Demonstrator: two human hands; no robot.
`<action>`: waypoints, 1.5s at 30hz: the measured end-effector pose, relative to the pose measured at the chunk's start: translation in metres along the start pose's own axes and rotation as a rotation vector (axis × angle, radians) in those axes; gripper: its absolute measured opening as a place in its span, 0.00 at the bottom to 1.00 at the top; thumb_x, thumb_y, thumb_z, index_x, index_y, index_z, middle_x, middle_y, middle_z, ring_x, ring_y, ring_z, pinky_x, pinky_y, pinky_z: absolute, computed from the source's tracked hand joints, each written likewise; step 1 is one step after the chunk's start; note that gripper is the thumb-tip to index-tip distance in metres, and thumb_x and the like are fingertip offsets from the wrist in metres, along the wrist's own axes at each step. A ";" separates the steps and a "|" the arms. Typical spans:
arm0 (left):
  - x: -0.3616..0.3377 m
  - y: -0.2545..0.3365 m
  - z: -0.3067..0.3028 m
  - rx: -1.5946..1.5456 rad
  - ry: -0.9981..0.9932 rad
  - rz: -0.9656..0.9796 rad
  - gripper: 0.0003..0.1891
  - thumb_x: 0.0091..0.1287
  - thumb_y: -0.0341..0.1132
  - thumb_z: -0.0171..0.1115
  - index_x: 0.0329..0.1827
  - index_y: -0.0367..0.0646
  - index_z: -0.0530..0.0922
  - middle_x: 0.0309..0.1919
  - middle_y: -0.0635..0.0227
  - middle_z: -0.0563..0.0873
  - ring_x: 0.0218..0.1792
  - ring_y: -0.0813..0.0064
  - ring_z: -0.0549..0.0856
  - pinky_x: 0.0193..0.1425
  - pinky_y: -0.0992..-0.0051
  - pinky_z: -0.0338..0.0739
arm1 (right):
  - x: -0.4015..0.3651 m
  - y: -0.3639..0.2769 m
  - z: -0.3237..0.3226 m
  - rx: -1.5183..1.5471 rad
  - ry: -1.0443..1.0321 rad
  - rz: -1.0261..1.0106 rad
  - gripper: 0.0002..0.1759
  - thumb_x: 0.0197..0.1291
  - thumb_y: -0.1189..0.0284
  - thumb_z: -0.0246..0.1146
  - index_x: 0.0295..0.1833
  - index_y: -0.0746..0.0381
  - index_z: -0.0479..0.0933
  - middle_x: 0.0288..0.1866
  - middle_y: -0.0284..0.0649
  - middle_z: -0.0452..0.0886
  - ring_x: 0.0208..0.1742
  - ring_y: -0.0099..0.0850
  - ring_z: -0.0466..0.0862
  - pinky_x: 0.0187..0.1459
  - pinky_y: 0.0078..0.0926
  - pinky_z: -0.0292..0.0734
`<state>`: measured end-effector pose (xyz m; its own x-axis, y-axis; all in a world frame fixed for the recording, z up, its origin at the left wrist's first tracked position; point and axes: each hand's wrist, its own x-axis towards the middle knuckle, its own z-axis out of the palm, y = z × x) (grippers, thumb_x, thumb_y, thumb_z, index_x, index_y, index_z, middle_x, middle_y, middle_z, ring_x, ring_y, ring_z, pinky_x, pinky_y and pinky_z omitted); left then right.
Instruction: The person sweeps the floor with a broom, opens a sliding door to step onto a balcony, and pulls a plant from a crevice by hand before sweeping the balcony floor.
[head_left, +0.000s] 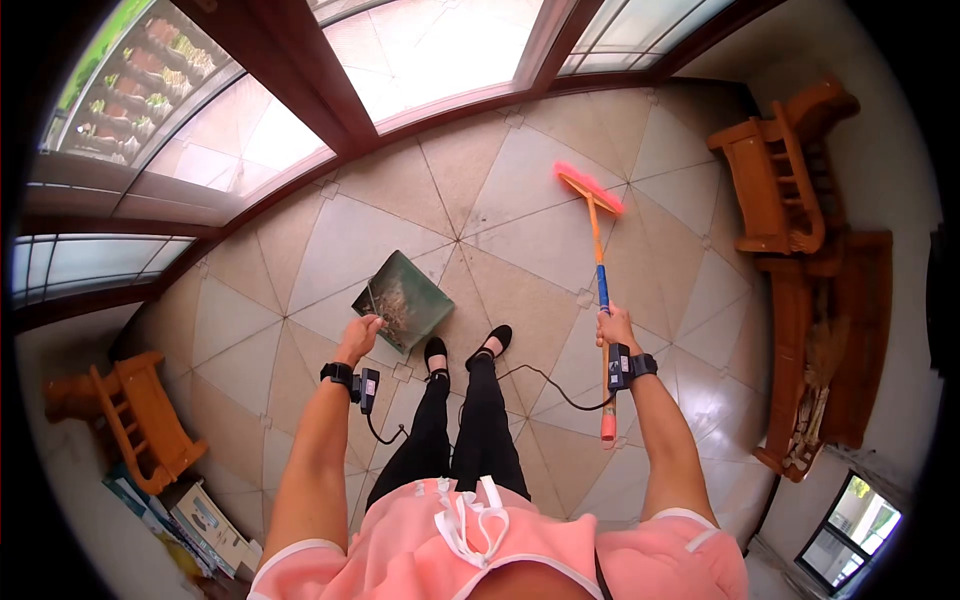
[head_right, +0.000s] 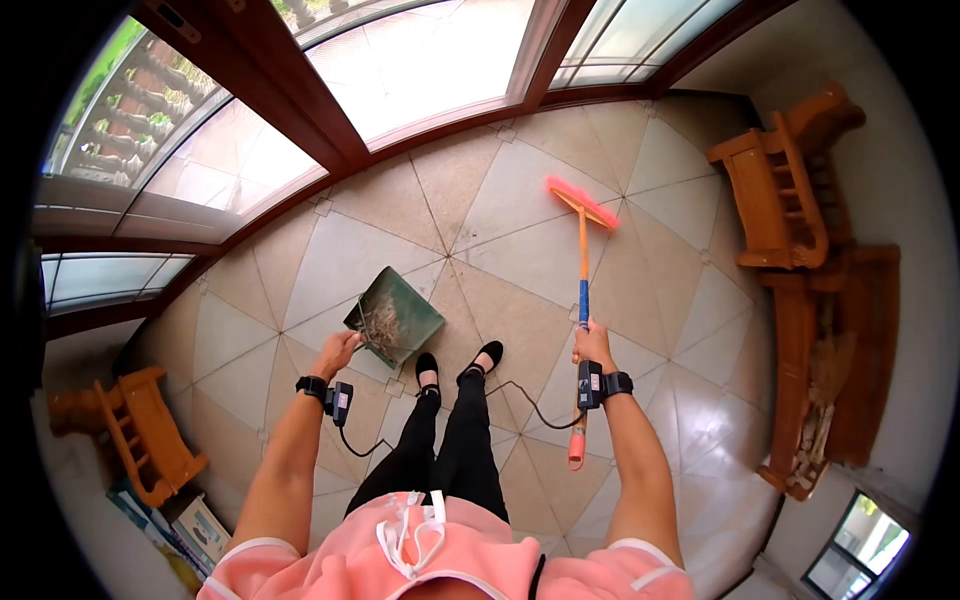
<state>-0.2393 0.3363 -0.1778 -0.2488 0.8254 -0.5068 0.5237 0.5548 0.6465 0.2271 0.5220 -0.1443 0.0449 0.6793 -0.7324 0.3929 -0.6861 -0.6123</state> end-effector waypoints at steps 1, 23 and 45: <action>0.001 0.001 0.000 0.002 0.004 0.004 0.15 0.62 0.41 0.48 0.34 0.40 0.80 0.30 0.54 0.82 0.36 0.57 0.80 0.42 0.66 0.72 | -0.007 0.004 0.006 0.033 -0.040 0.021 0.02 0.58 0.76 0.48 0.33 0.58 0.63 0.16 0.32 0.63 0.10 0.20 0.65 0.09 0.22 0.64; 0.014 -0.010 0.013 -0.079 0.081 0.006 0.14 0.60 0.39 0.50 0.33 0.40 0.81 0.30 0.53 0.82 0.37 0.56 0.80 0.44 0.65 0.73 | -0.250 -0.012 0.059 -0.005 -0.526 0.374 0.29 0.60 0.74 0.52 0.68 0.53 0.54 0.19 0.30 0.65 0.13 0.18 0.63 0.13 0.18 0.62; -0.005 -0.009 0.011 -0.139 0.203 -0.119 0.13 0.60 0.39 0.52 0.37 0.39 0.80 0.32 0.52 0.81 0.39 0.53 0.79 0.45 0.62 0.72 | -0.248 -0.033 0.069 -0.054 -0.701 0.424 0.26 0.61 0.72 0.50 0.66 0.52 0.56 0.22 0.29 0.65 0.14 0.16 0.60 0.13 0.15 0.59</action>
<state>-0.2339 0.3256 -0.1871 -0.4675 0.7495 -0.4687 0.3674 0.6470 0.6681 0.1397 0.3582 0.0371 -0.3775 0.0328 -0.9254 0.5160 -0.8224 -0.2397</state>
